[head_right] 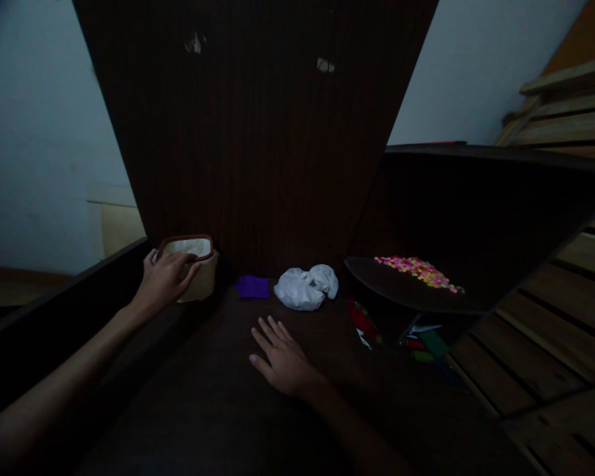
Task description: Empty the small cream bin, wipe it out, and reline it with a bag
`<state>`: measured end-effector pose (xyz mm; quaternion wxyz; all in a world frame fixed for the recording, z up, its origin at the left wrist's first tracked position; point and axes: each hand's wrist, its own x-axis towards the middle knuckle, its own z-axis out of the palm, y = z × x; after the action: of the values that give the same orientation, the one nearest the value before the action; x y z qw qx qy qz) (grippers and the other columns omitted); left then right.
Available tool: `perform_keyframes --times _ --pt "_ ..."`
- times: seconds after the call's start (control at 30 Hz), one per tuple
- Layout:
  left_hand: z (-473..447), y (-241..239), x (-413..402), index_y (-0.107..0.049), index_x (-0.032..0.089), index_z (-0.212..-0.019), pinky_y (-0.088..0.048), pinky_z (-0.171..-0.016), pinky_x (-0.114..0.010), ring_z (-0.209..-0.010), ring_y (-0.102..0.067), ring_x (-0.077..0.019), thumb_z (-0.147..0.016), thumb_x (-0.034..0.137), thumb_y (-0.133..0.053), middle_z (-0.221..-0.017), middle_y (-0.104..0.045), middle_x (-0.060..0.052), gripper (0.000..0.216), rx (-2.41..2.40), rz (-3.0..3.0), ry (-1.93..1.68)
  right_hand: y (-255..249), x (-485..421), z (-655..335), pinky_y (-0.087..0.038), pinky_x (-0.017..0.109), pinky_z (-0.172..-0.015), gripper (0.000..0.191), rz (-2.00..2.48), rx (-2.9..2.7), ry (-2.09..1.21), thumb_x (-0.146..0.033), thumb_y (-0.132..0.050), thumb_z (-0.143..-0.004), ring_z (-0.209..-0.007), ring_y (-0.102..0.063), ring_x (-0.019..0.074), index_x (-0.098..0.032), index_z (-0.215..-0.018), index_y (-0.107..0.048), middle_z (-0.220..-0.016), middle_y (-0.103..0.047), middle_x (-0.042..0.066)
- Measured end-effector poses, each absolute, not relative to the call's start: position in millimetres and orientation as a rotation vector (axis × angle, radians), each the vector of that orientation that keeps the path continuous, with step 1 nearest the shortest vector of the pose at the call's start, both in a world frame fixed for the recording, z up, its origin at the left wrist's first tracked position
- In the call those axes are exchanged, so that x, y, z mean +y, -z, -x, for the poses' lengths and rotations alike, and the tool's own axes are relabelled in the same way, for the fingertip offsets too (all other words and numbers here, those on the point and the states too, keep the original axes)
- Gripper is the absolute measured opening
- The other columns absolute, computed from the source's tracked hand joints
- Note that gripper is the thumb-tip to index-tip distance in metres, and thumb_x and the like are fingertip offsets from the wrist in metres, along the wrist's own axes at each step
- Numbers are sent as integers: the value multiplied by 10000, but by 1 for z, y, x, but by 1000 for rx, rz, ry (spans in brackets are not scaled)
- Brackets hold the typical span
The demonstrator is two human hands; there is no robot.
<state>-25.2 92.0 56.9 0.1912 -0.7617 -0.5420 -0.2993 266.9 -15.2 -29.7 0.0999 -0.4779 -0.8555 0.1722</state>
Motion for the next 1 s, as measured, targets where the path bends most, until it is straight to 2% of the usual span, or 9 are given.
perform_keyframes --times 0.17,0.3,0.5,0.57,0.77,0.93,1.0 --pt "32 -56 93 -682 173 -1008 -350 -1076 -588 -1026 -677 -325 -949 224 -477 -983 -765 -130 220 -1457 2242 814 27 -16 -267 -120 537 -1280 669 1432 -2537 -522 -526 -385 -1041 -1567 -100 310 -127 -1577 -348 -1675 -182 130" --pt "33 -53 86 -671 167 -1011 -462 -904 -472 -929 -692 -302 -945 203 -473 -958 -756 -128 212 -1354 2301 879 24 -15 -268 -115 539 -1280 673 1426 -2539 -569 -533 -381 -1040 -1570 -88 308 -133 -1579 -346 -1680 -169 127" --pt "17 -57 53 -647 151 -1040 -469 -744 -377 -848 -676 -273 -947 180 -478 -922 -730 -116 195 -1107 2367 973 26 -11 -276 -146 545 -1277 665 1347 -2418 -725 -535 -480 -1003 -1567 -158 297 -161 -1549 -422 -1667 -253 128" --pt "6 -60 38 -640 160 -1019 -465 -715 -354 -797 -659 -246 -963 180 -484 -881 -722 -93 167 -1034 2396 1021 28 -9 -281 -187 548 -1269 688 1332 -2270 -773 -526 -532 -981 -1556 -218 290 -189 -1564 -389 -1661 -285 130" --pt "-33 -65 -4 -629 144 -1044 -464 -694 -332 -784 -620 -226 -959 111 -512 -864 -708 -79 147 -811 2529 1109 16 0 -290 -324 537 -1215 1003 1017 -1814 -784 -530 -750 -836 -1500 -356 287 -253 -1603 -166 -1642 -308 181" --pt "-56 -65 -26 -631 142 -1034 -462 -656 -332 -761 -588 -222 -940 101 -517 -839 -688 -74 154 -737 2647 1173 -6 -1 -286 -208 546 -1253 1358 833 -1782 -881 -551 -894 -652 -1536 -267 305 -267 -1612 23 -1660 -226 201" --pt "-61 -64 -31 -636 141 -1009 -469 -647 -336 -763 -579 -227 -931 105 -508 -834 -680 -80 154 -729 2696 1157 -10 -3 -282 -200 546 -1252 1470 826 -1779 -952 -566 -913 -607 -1528 -290 308 -255 -1605 121 -1658 -222 213"
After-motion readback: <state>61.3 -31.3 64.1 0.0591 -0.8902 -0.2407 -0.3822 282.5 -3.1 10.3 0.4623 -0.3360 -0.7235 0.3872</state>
